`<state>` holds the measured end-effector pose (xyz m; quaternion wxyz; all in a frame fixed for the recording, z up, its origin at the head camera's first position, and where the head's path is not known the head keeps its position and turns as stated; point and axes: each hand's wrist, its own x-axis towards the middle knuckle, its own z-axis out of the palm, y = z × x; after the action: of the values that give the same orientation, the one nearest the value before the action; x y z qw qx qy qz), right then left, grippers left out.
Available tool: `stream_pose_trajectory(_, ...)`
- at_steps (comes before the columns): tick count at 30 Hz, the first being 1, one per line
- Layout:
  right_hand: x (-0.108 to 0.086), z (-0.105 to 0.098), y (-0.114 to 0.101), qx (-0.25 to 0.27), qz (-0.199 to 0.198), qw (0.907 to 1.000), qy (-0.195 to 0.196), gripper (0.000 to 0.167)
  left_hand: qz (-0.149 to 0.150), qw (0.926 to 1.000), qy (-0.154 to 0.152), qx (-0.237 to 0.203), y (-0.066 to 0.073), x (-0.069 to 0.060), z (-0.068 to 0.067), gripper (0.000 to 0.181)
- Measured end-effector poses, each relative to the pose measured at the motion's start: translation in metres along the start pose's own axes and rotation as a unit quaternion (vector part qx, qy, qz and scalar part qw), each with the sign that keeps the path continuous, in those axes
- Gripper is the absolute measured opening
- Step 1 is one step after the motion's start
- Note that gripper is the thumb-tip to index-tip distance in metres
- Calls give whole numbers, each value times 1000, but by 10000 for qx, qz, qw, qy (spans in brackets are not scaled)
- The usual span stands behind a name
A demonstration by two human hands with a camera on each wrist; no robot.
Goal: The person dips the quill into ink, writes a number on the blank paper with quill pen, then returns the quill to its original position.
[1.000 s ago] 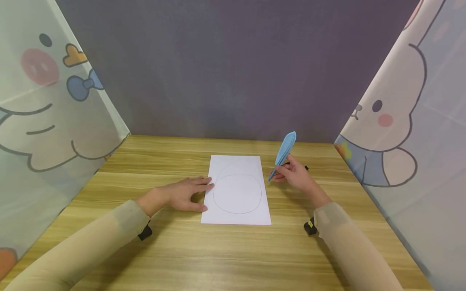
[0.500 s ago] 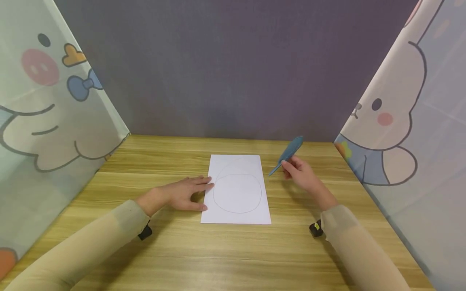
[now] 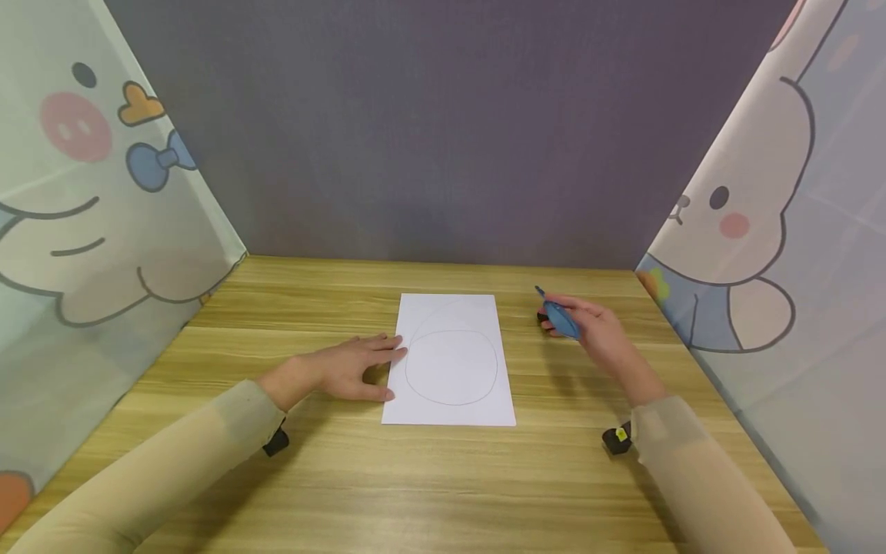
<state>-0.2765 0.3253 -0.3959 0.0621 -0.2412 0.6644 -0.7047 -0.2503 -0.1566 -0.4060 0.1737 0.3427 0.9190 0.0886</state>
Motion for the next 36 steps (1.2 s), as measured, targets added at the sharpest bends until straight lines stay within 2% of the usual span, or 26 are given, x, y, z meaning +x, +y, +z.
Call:
stream_pose_trajectory(4, -7, -10, -3, 39, 4, 9994, 337, 37, -9, 10000, -6, -22, 0, 0, -1, 90)
stream_pose_trajectory(9, -18, -26, -4, -843, 102, 9926, 872, 29, -6, 10000, -12, -29, 1, 0, -1, 90)
stream_pose_trajectory(12, -26, -39, -5, -1600, 223, 9813, 1046, 28, -2, 10000, -12, -27, 1, 1, -2, 90)
stream_pose_trajectory(14, -31, -49, -5, -2168, 407, 9694, 1080, 27, 1, 10000, -14, -36, 1, 1, -2, 90)
stream_pose_trajectory(17, -36, -62, -4, -2982, 825, 9459, 976, 31, 12, 10000, -24, -41, 1, 1, -2, 90)
stream_pose_trajectory(22, -38, -76, 2, -3591, 1530, 9191, 536, 50, 17, 10000, -35, -59, -1, 1, -1, 91)
stream_pose_trajectory(26, -38, -77, 6, -4039, 1589, 9008, 121, 51, 19, 10000, -49, -65, -1, 1, -1, 91)
stream_pose_trajectory(31, -36, -75, 5, -4453, 1394, 8842, -207, 46, 21, 9999, -59, -100, 0, 0, -1, 91)
stream_pose_trajectory(36, -34, -76, 6, -4504, 1465, 8803, -274, 45, 8, 10000, -58, -76, 1, 0, -1, 90)
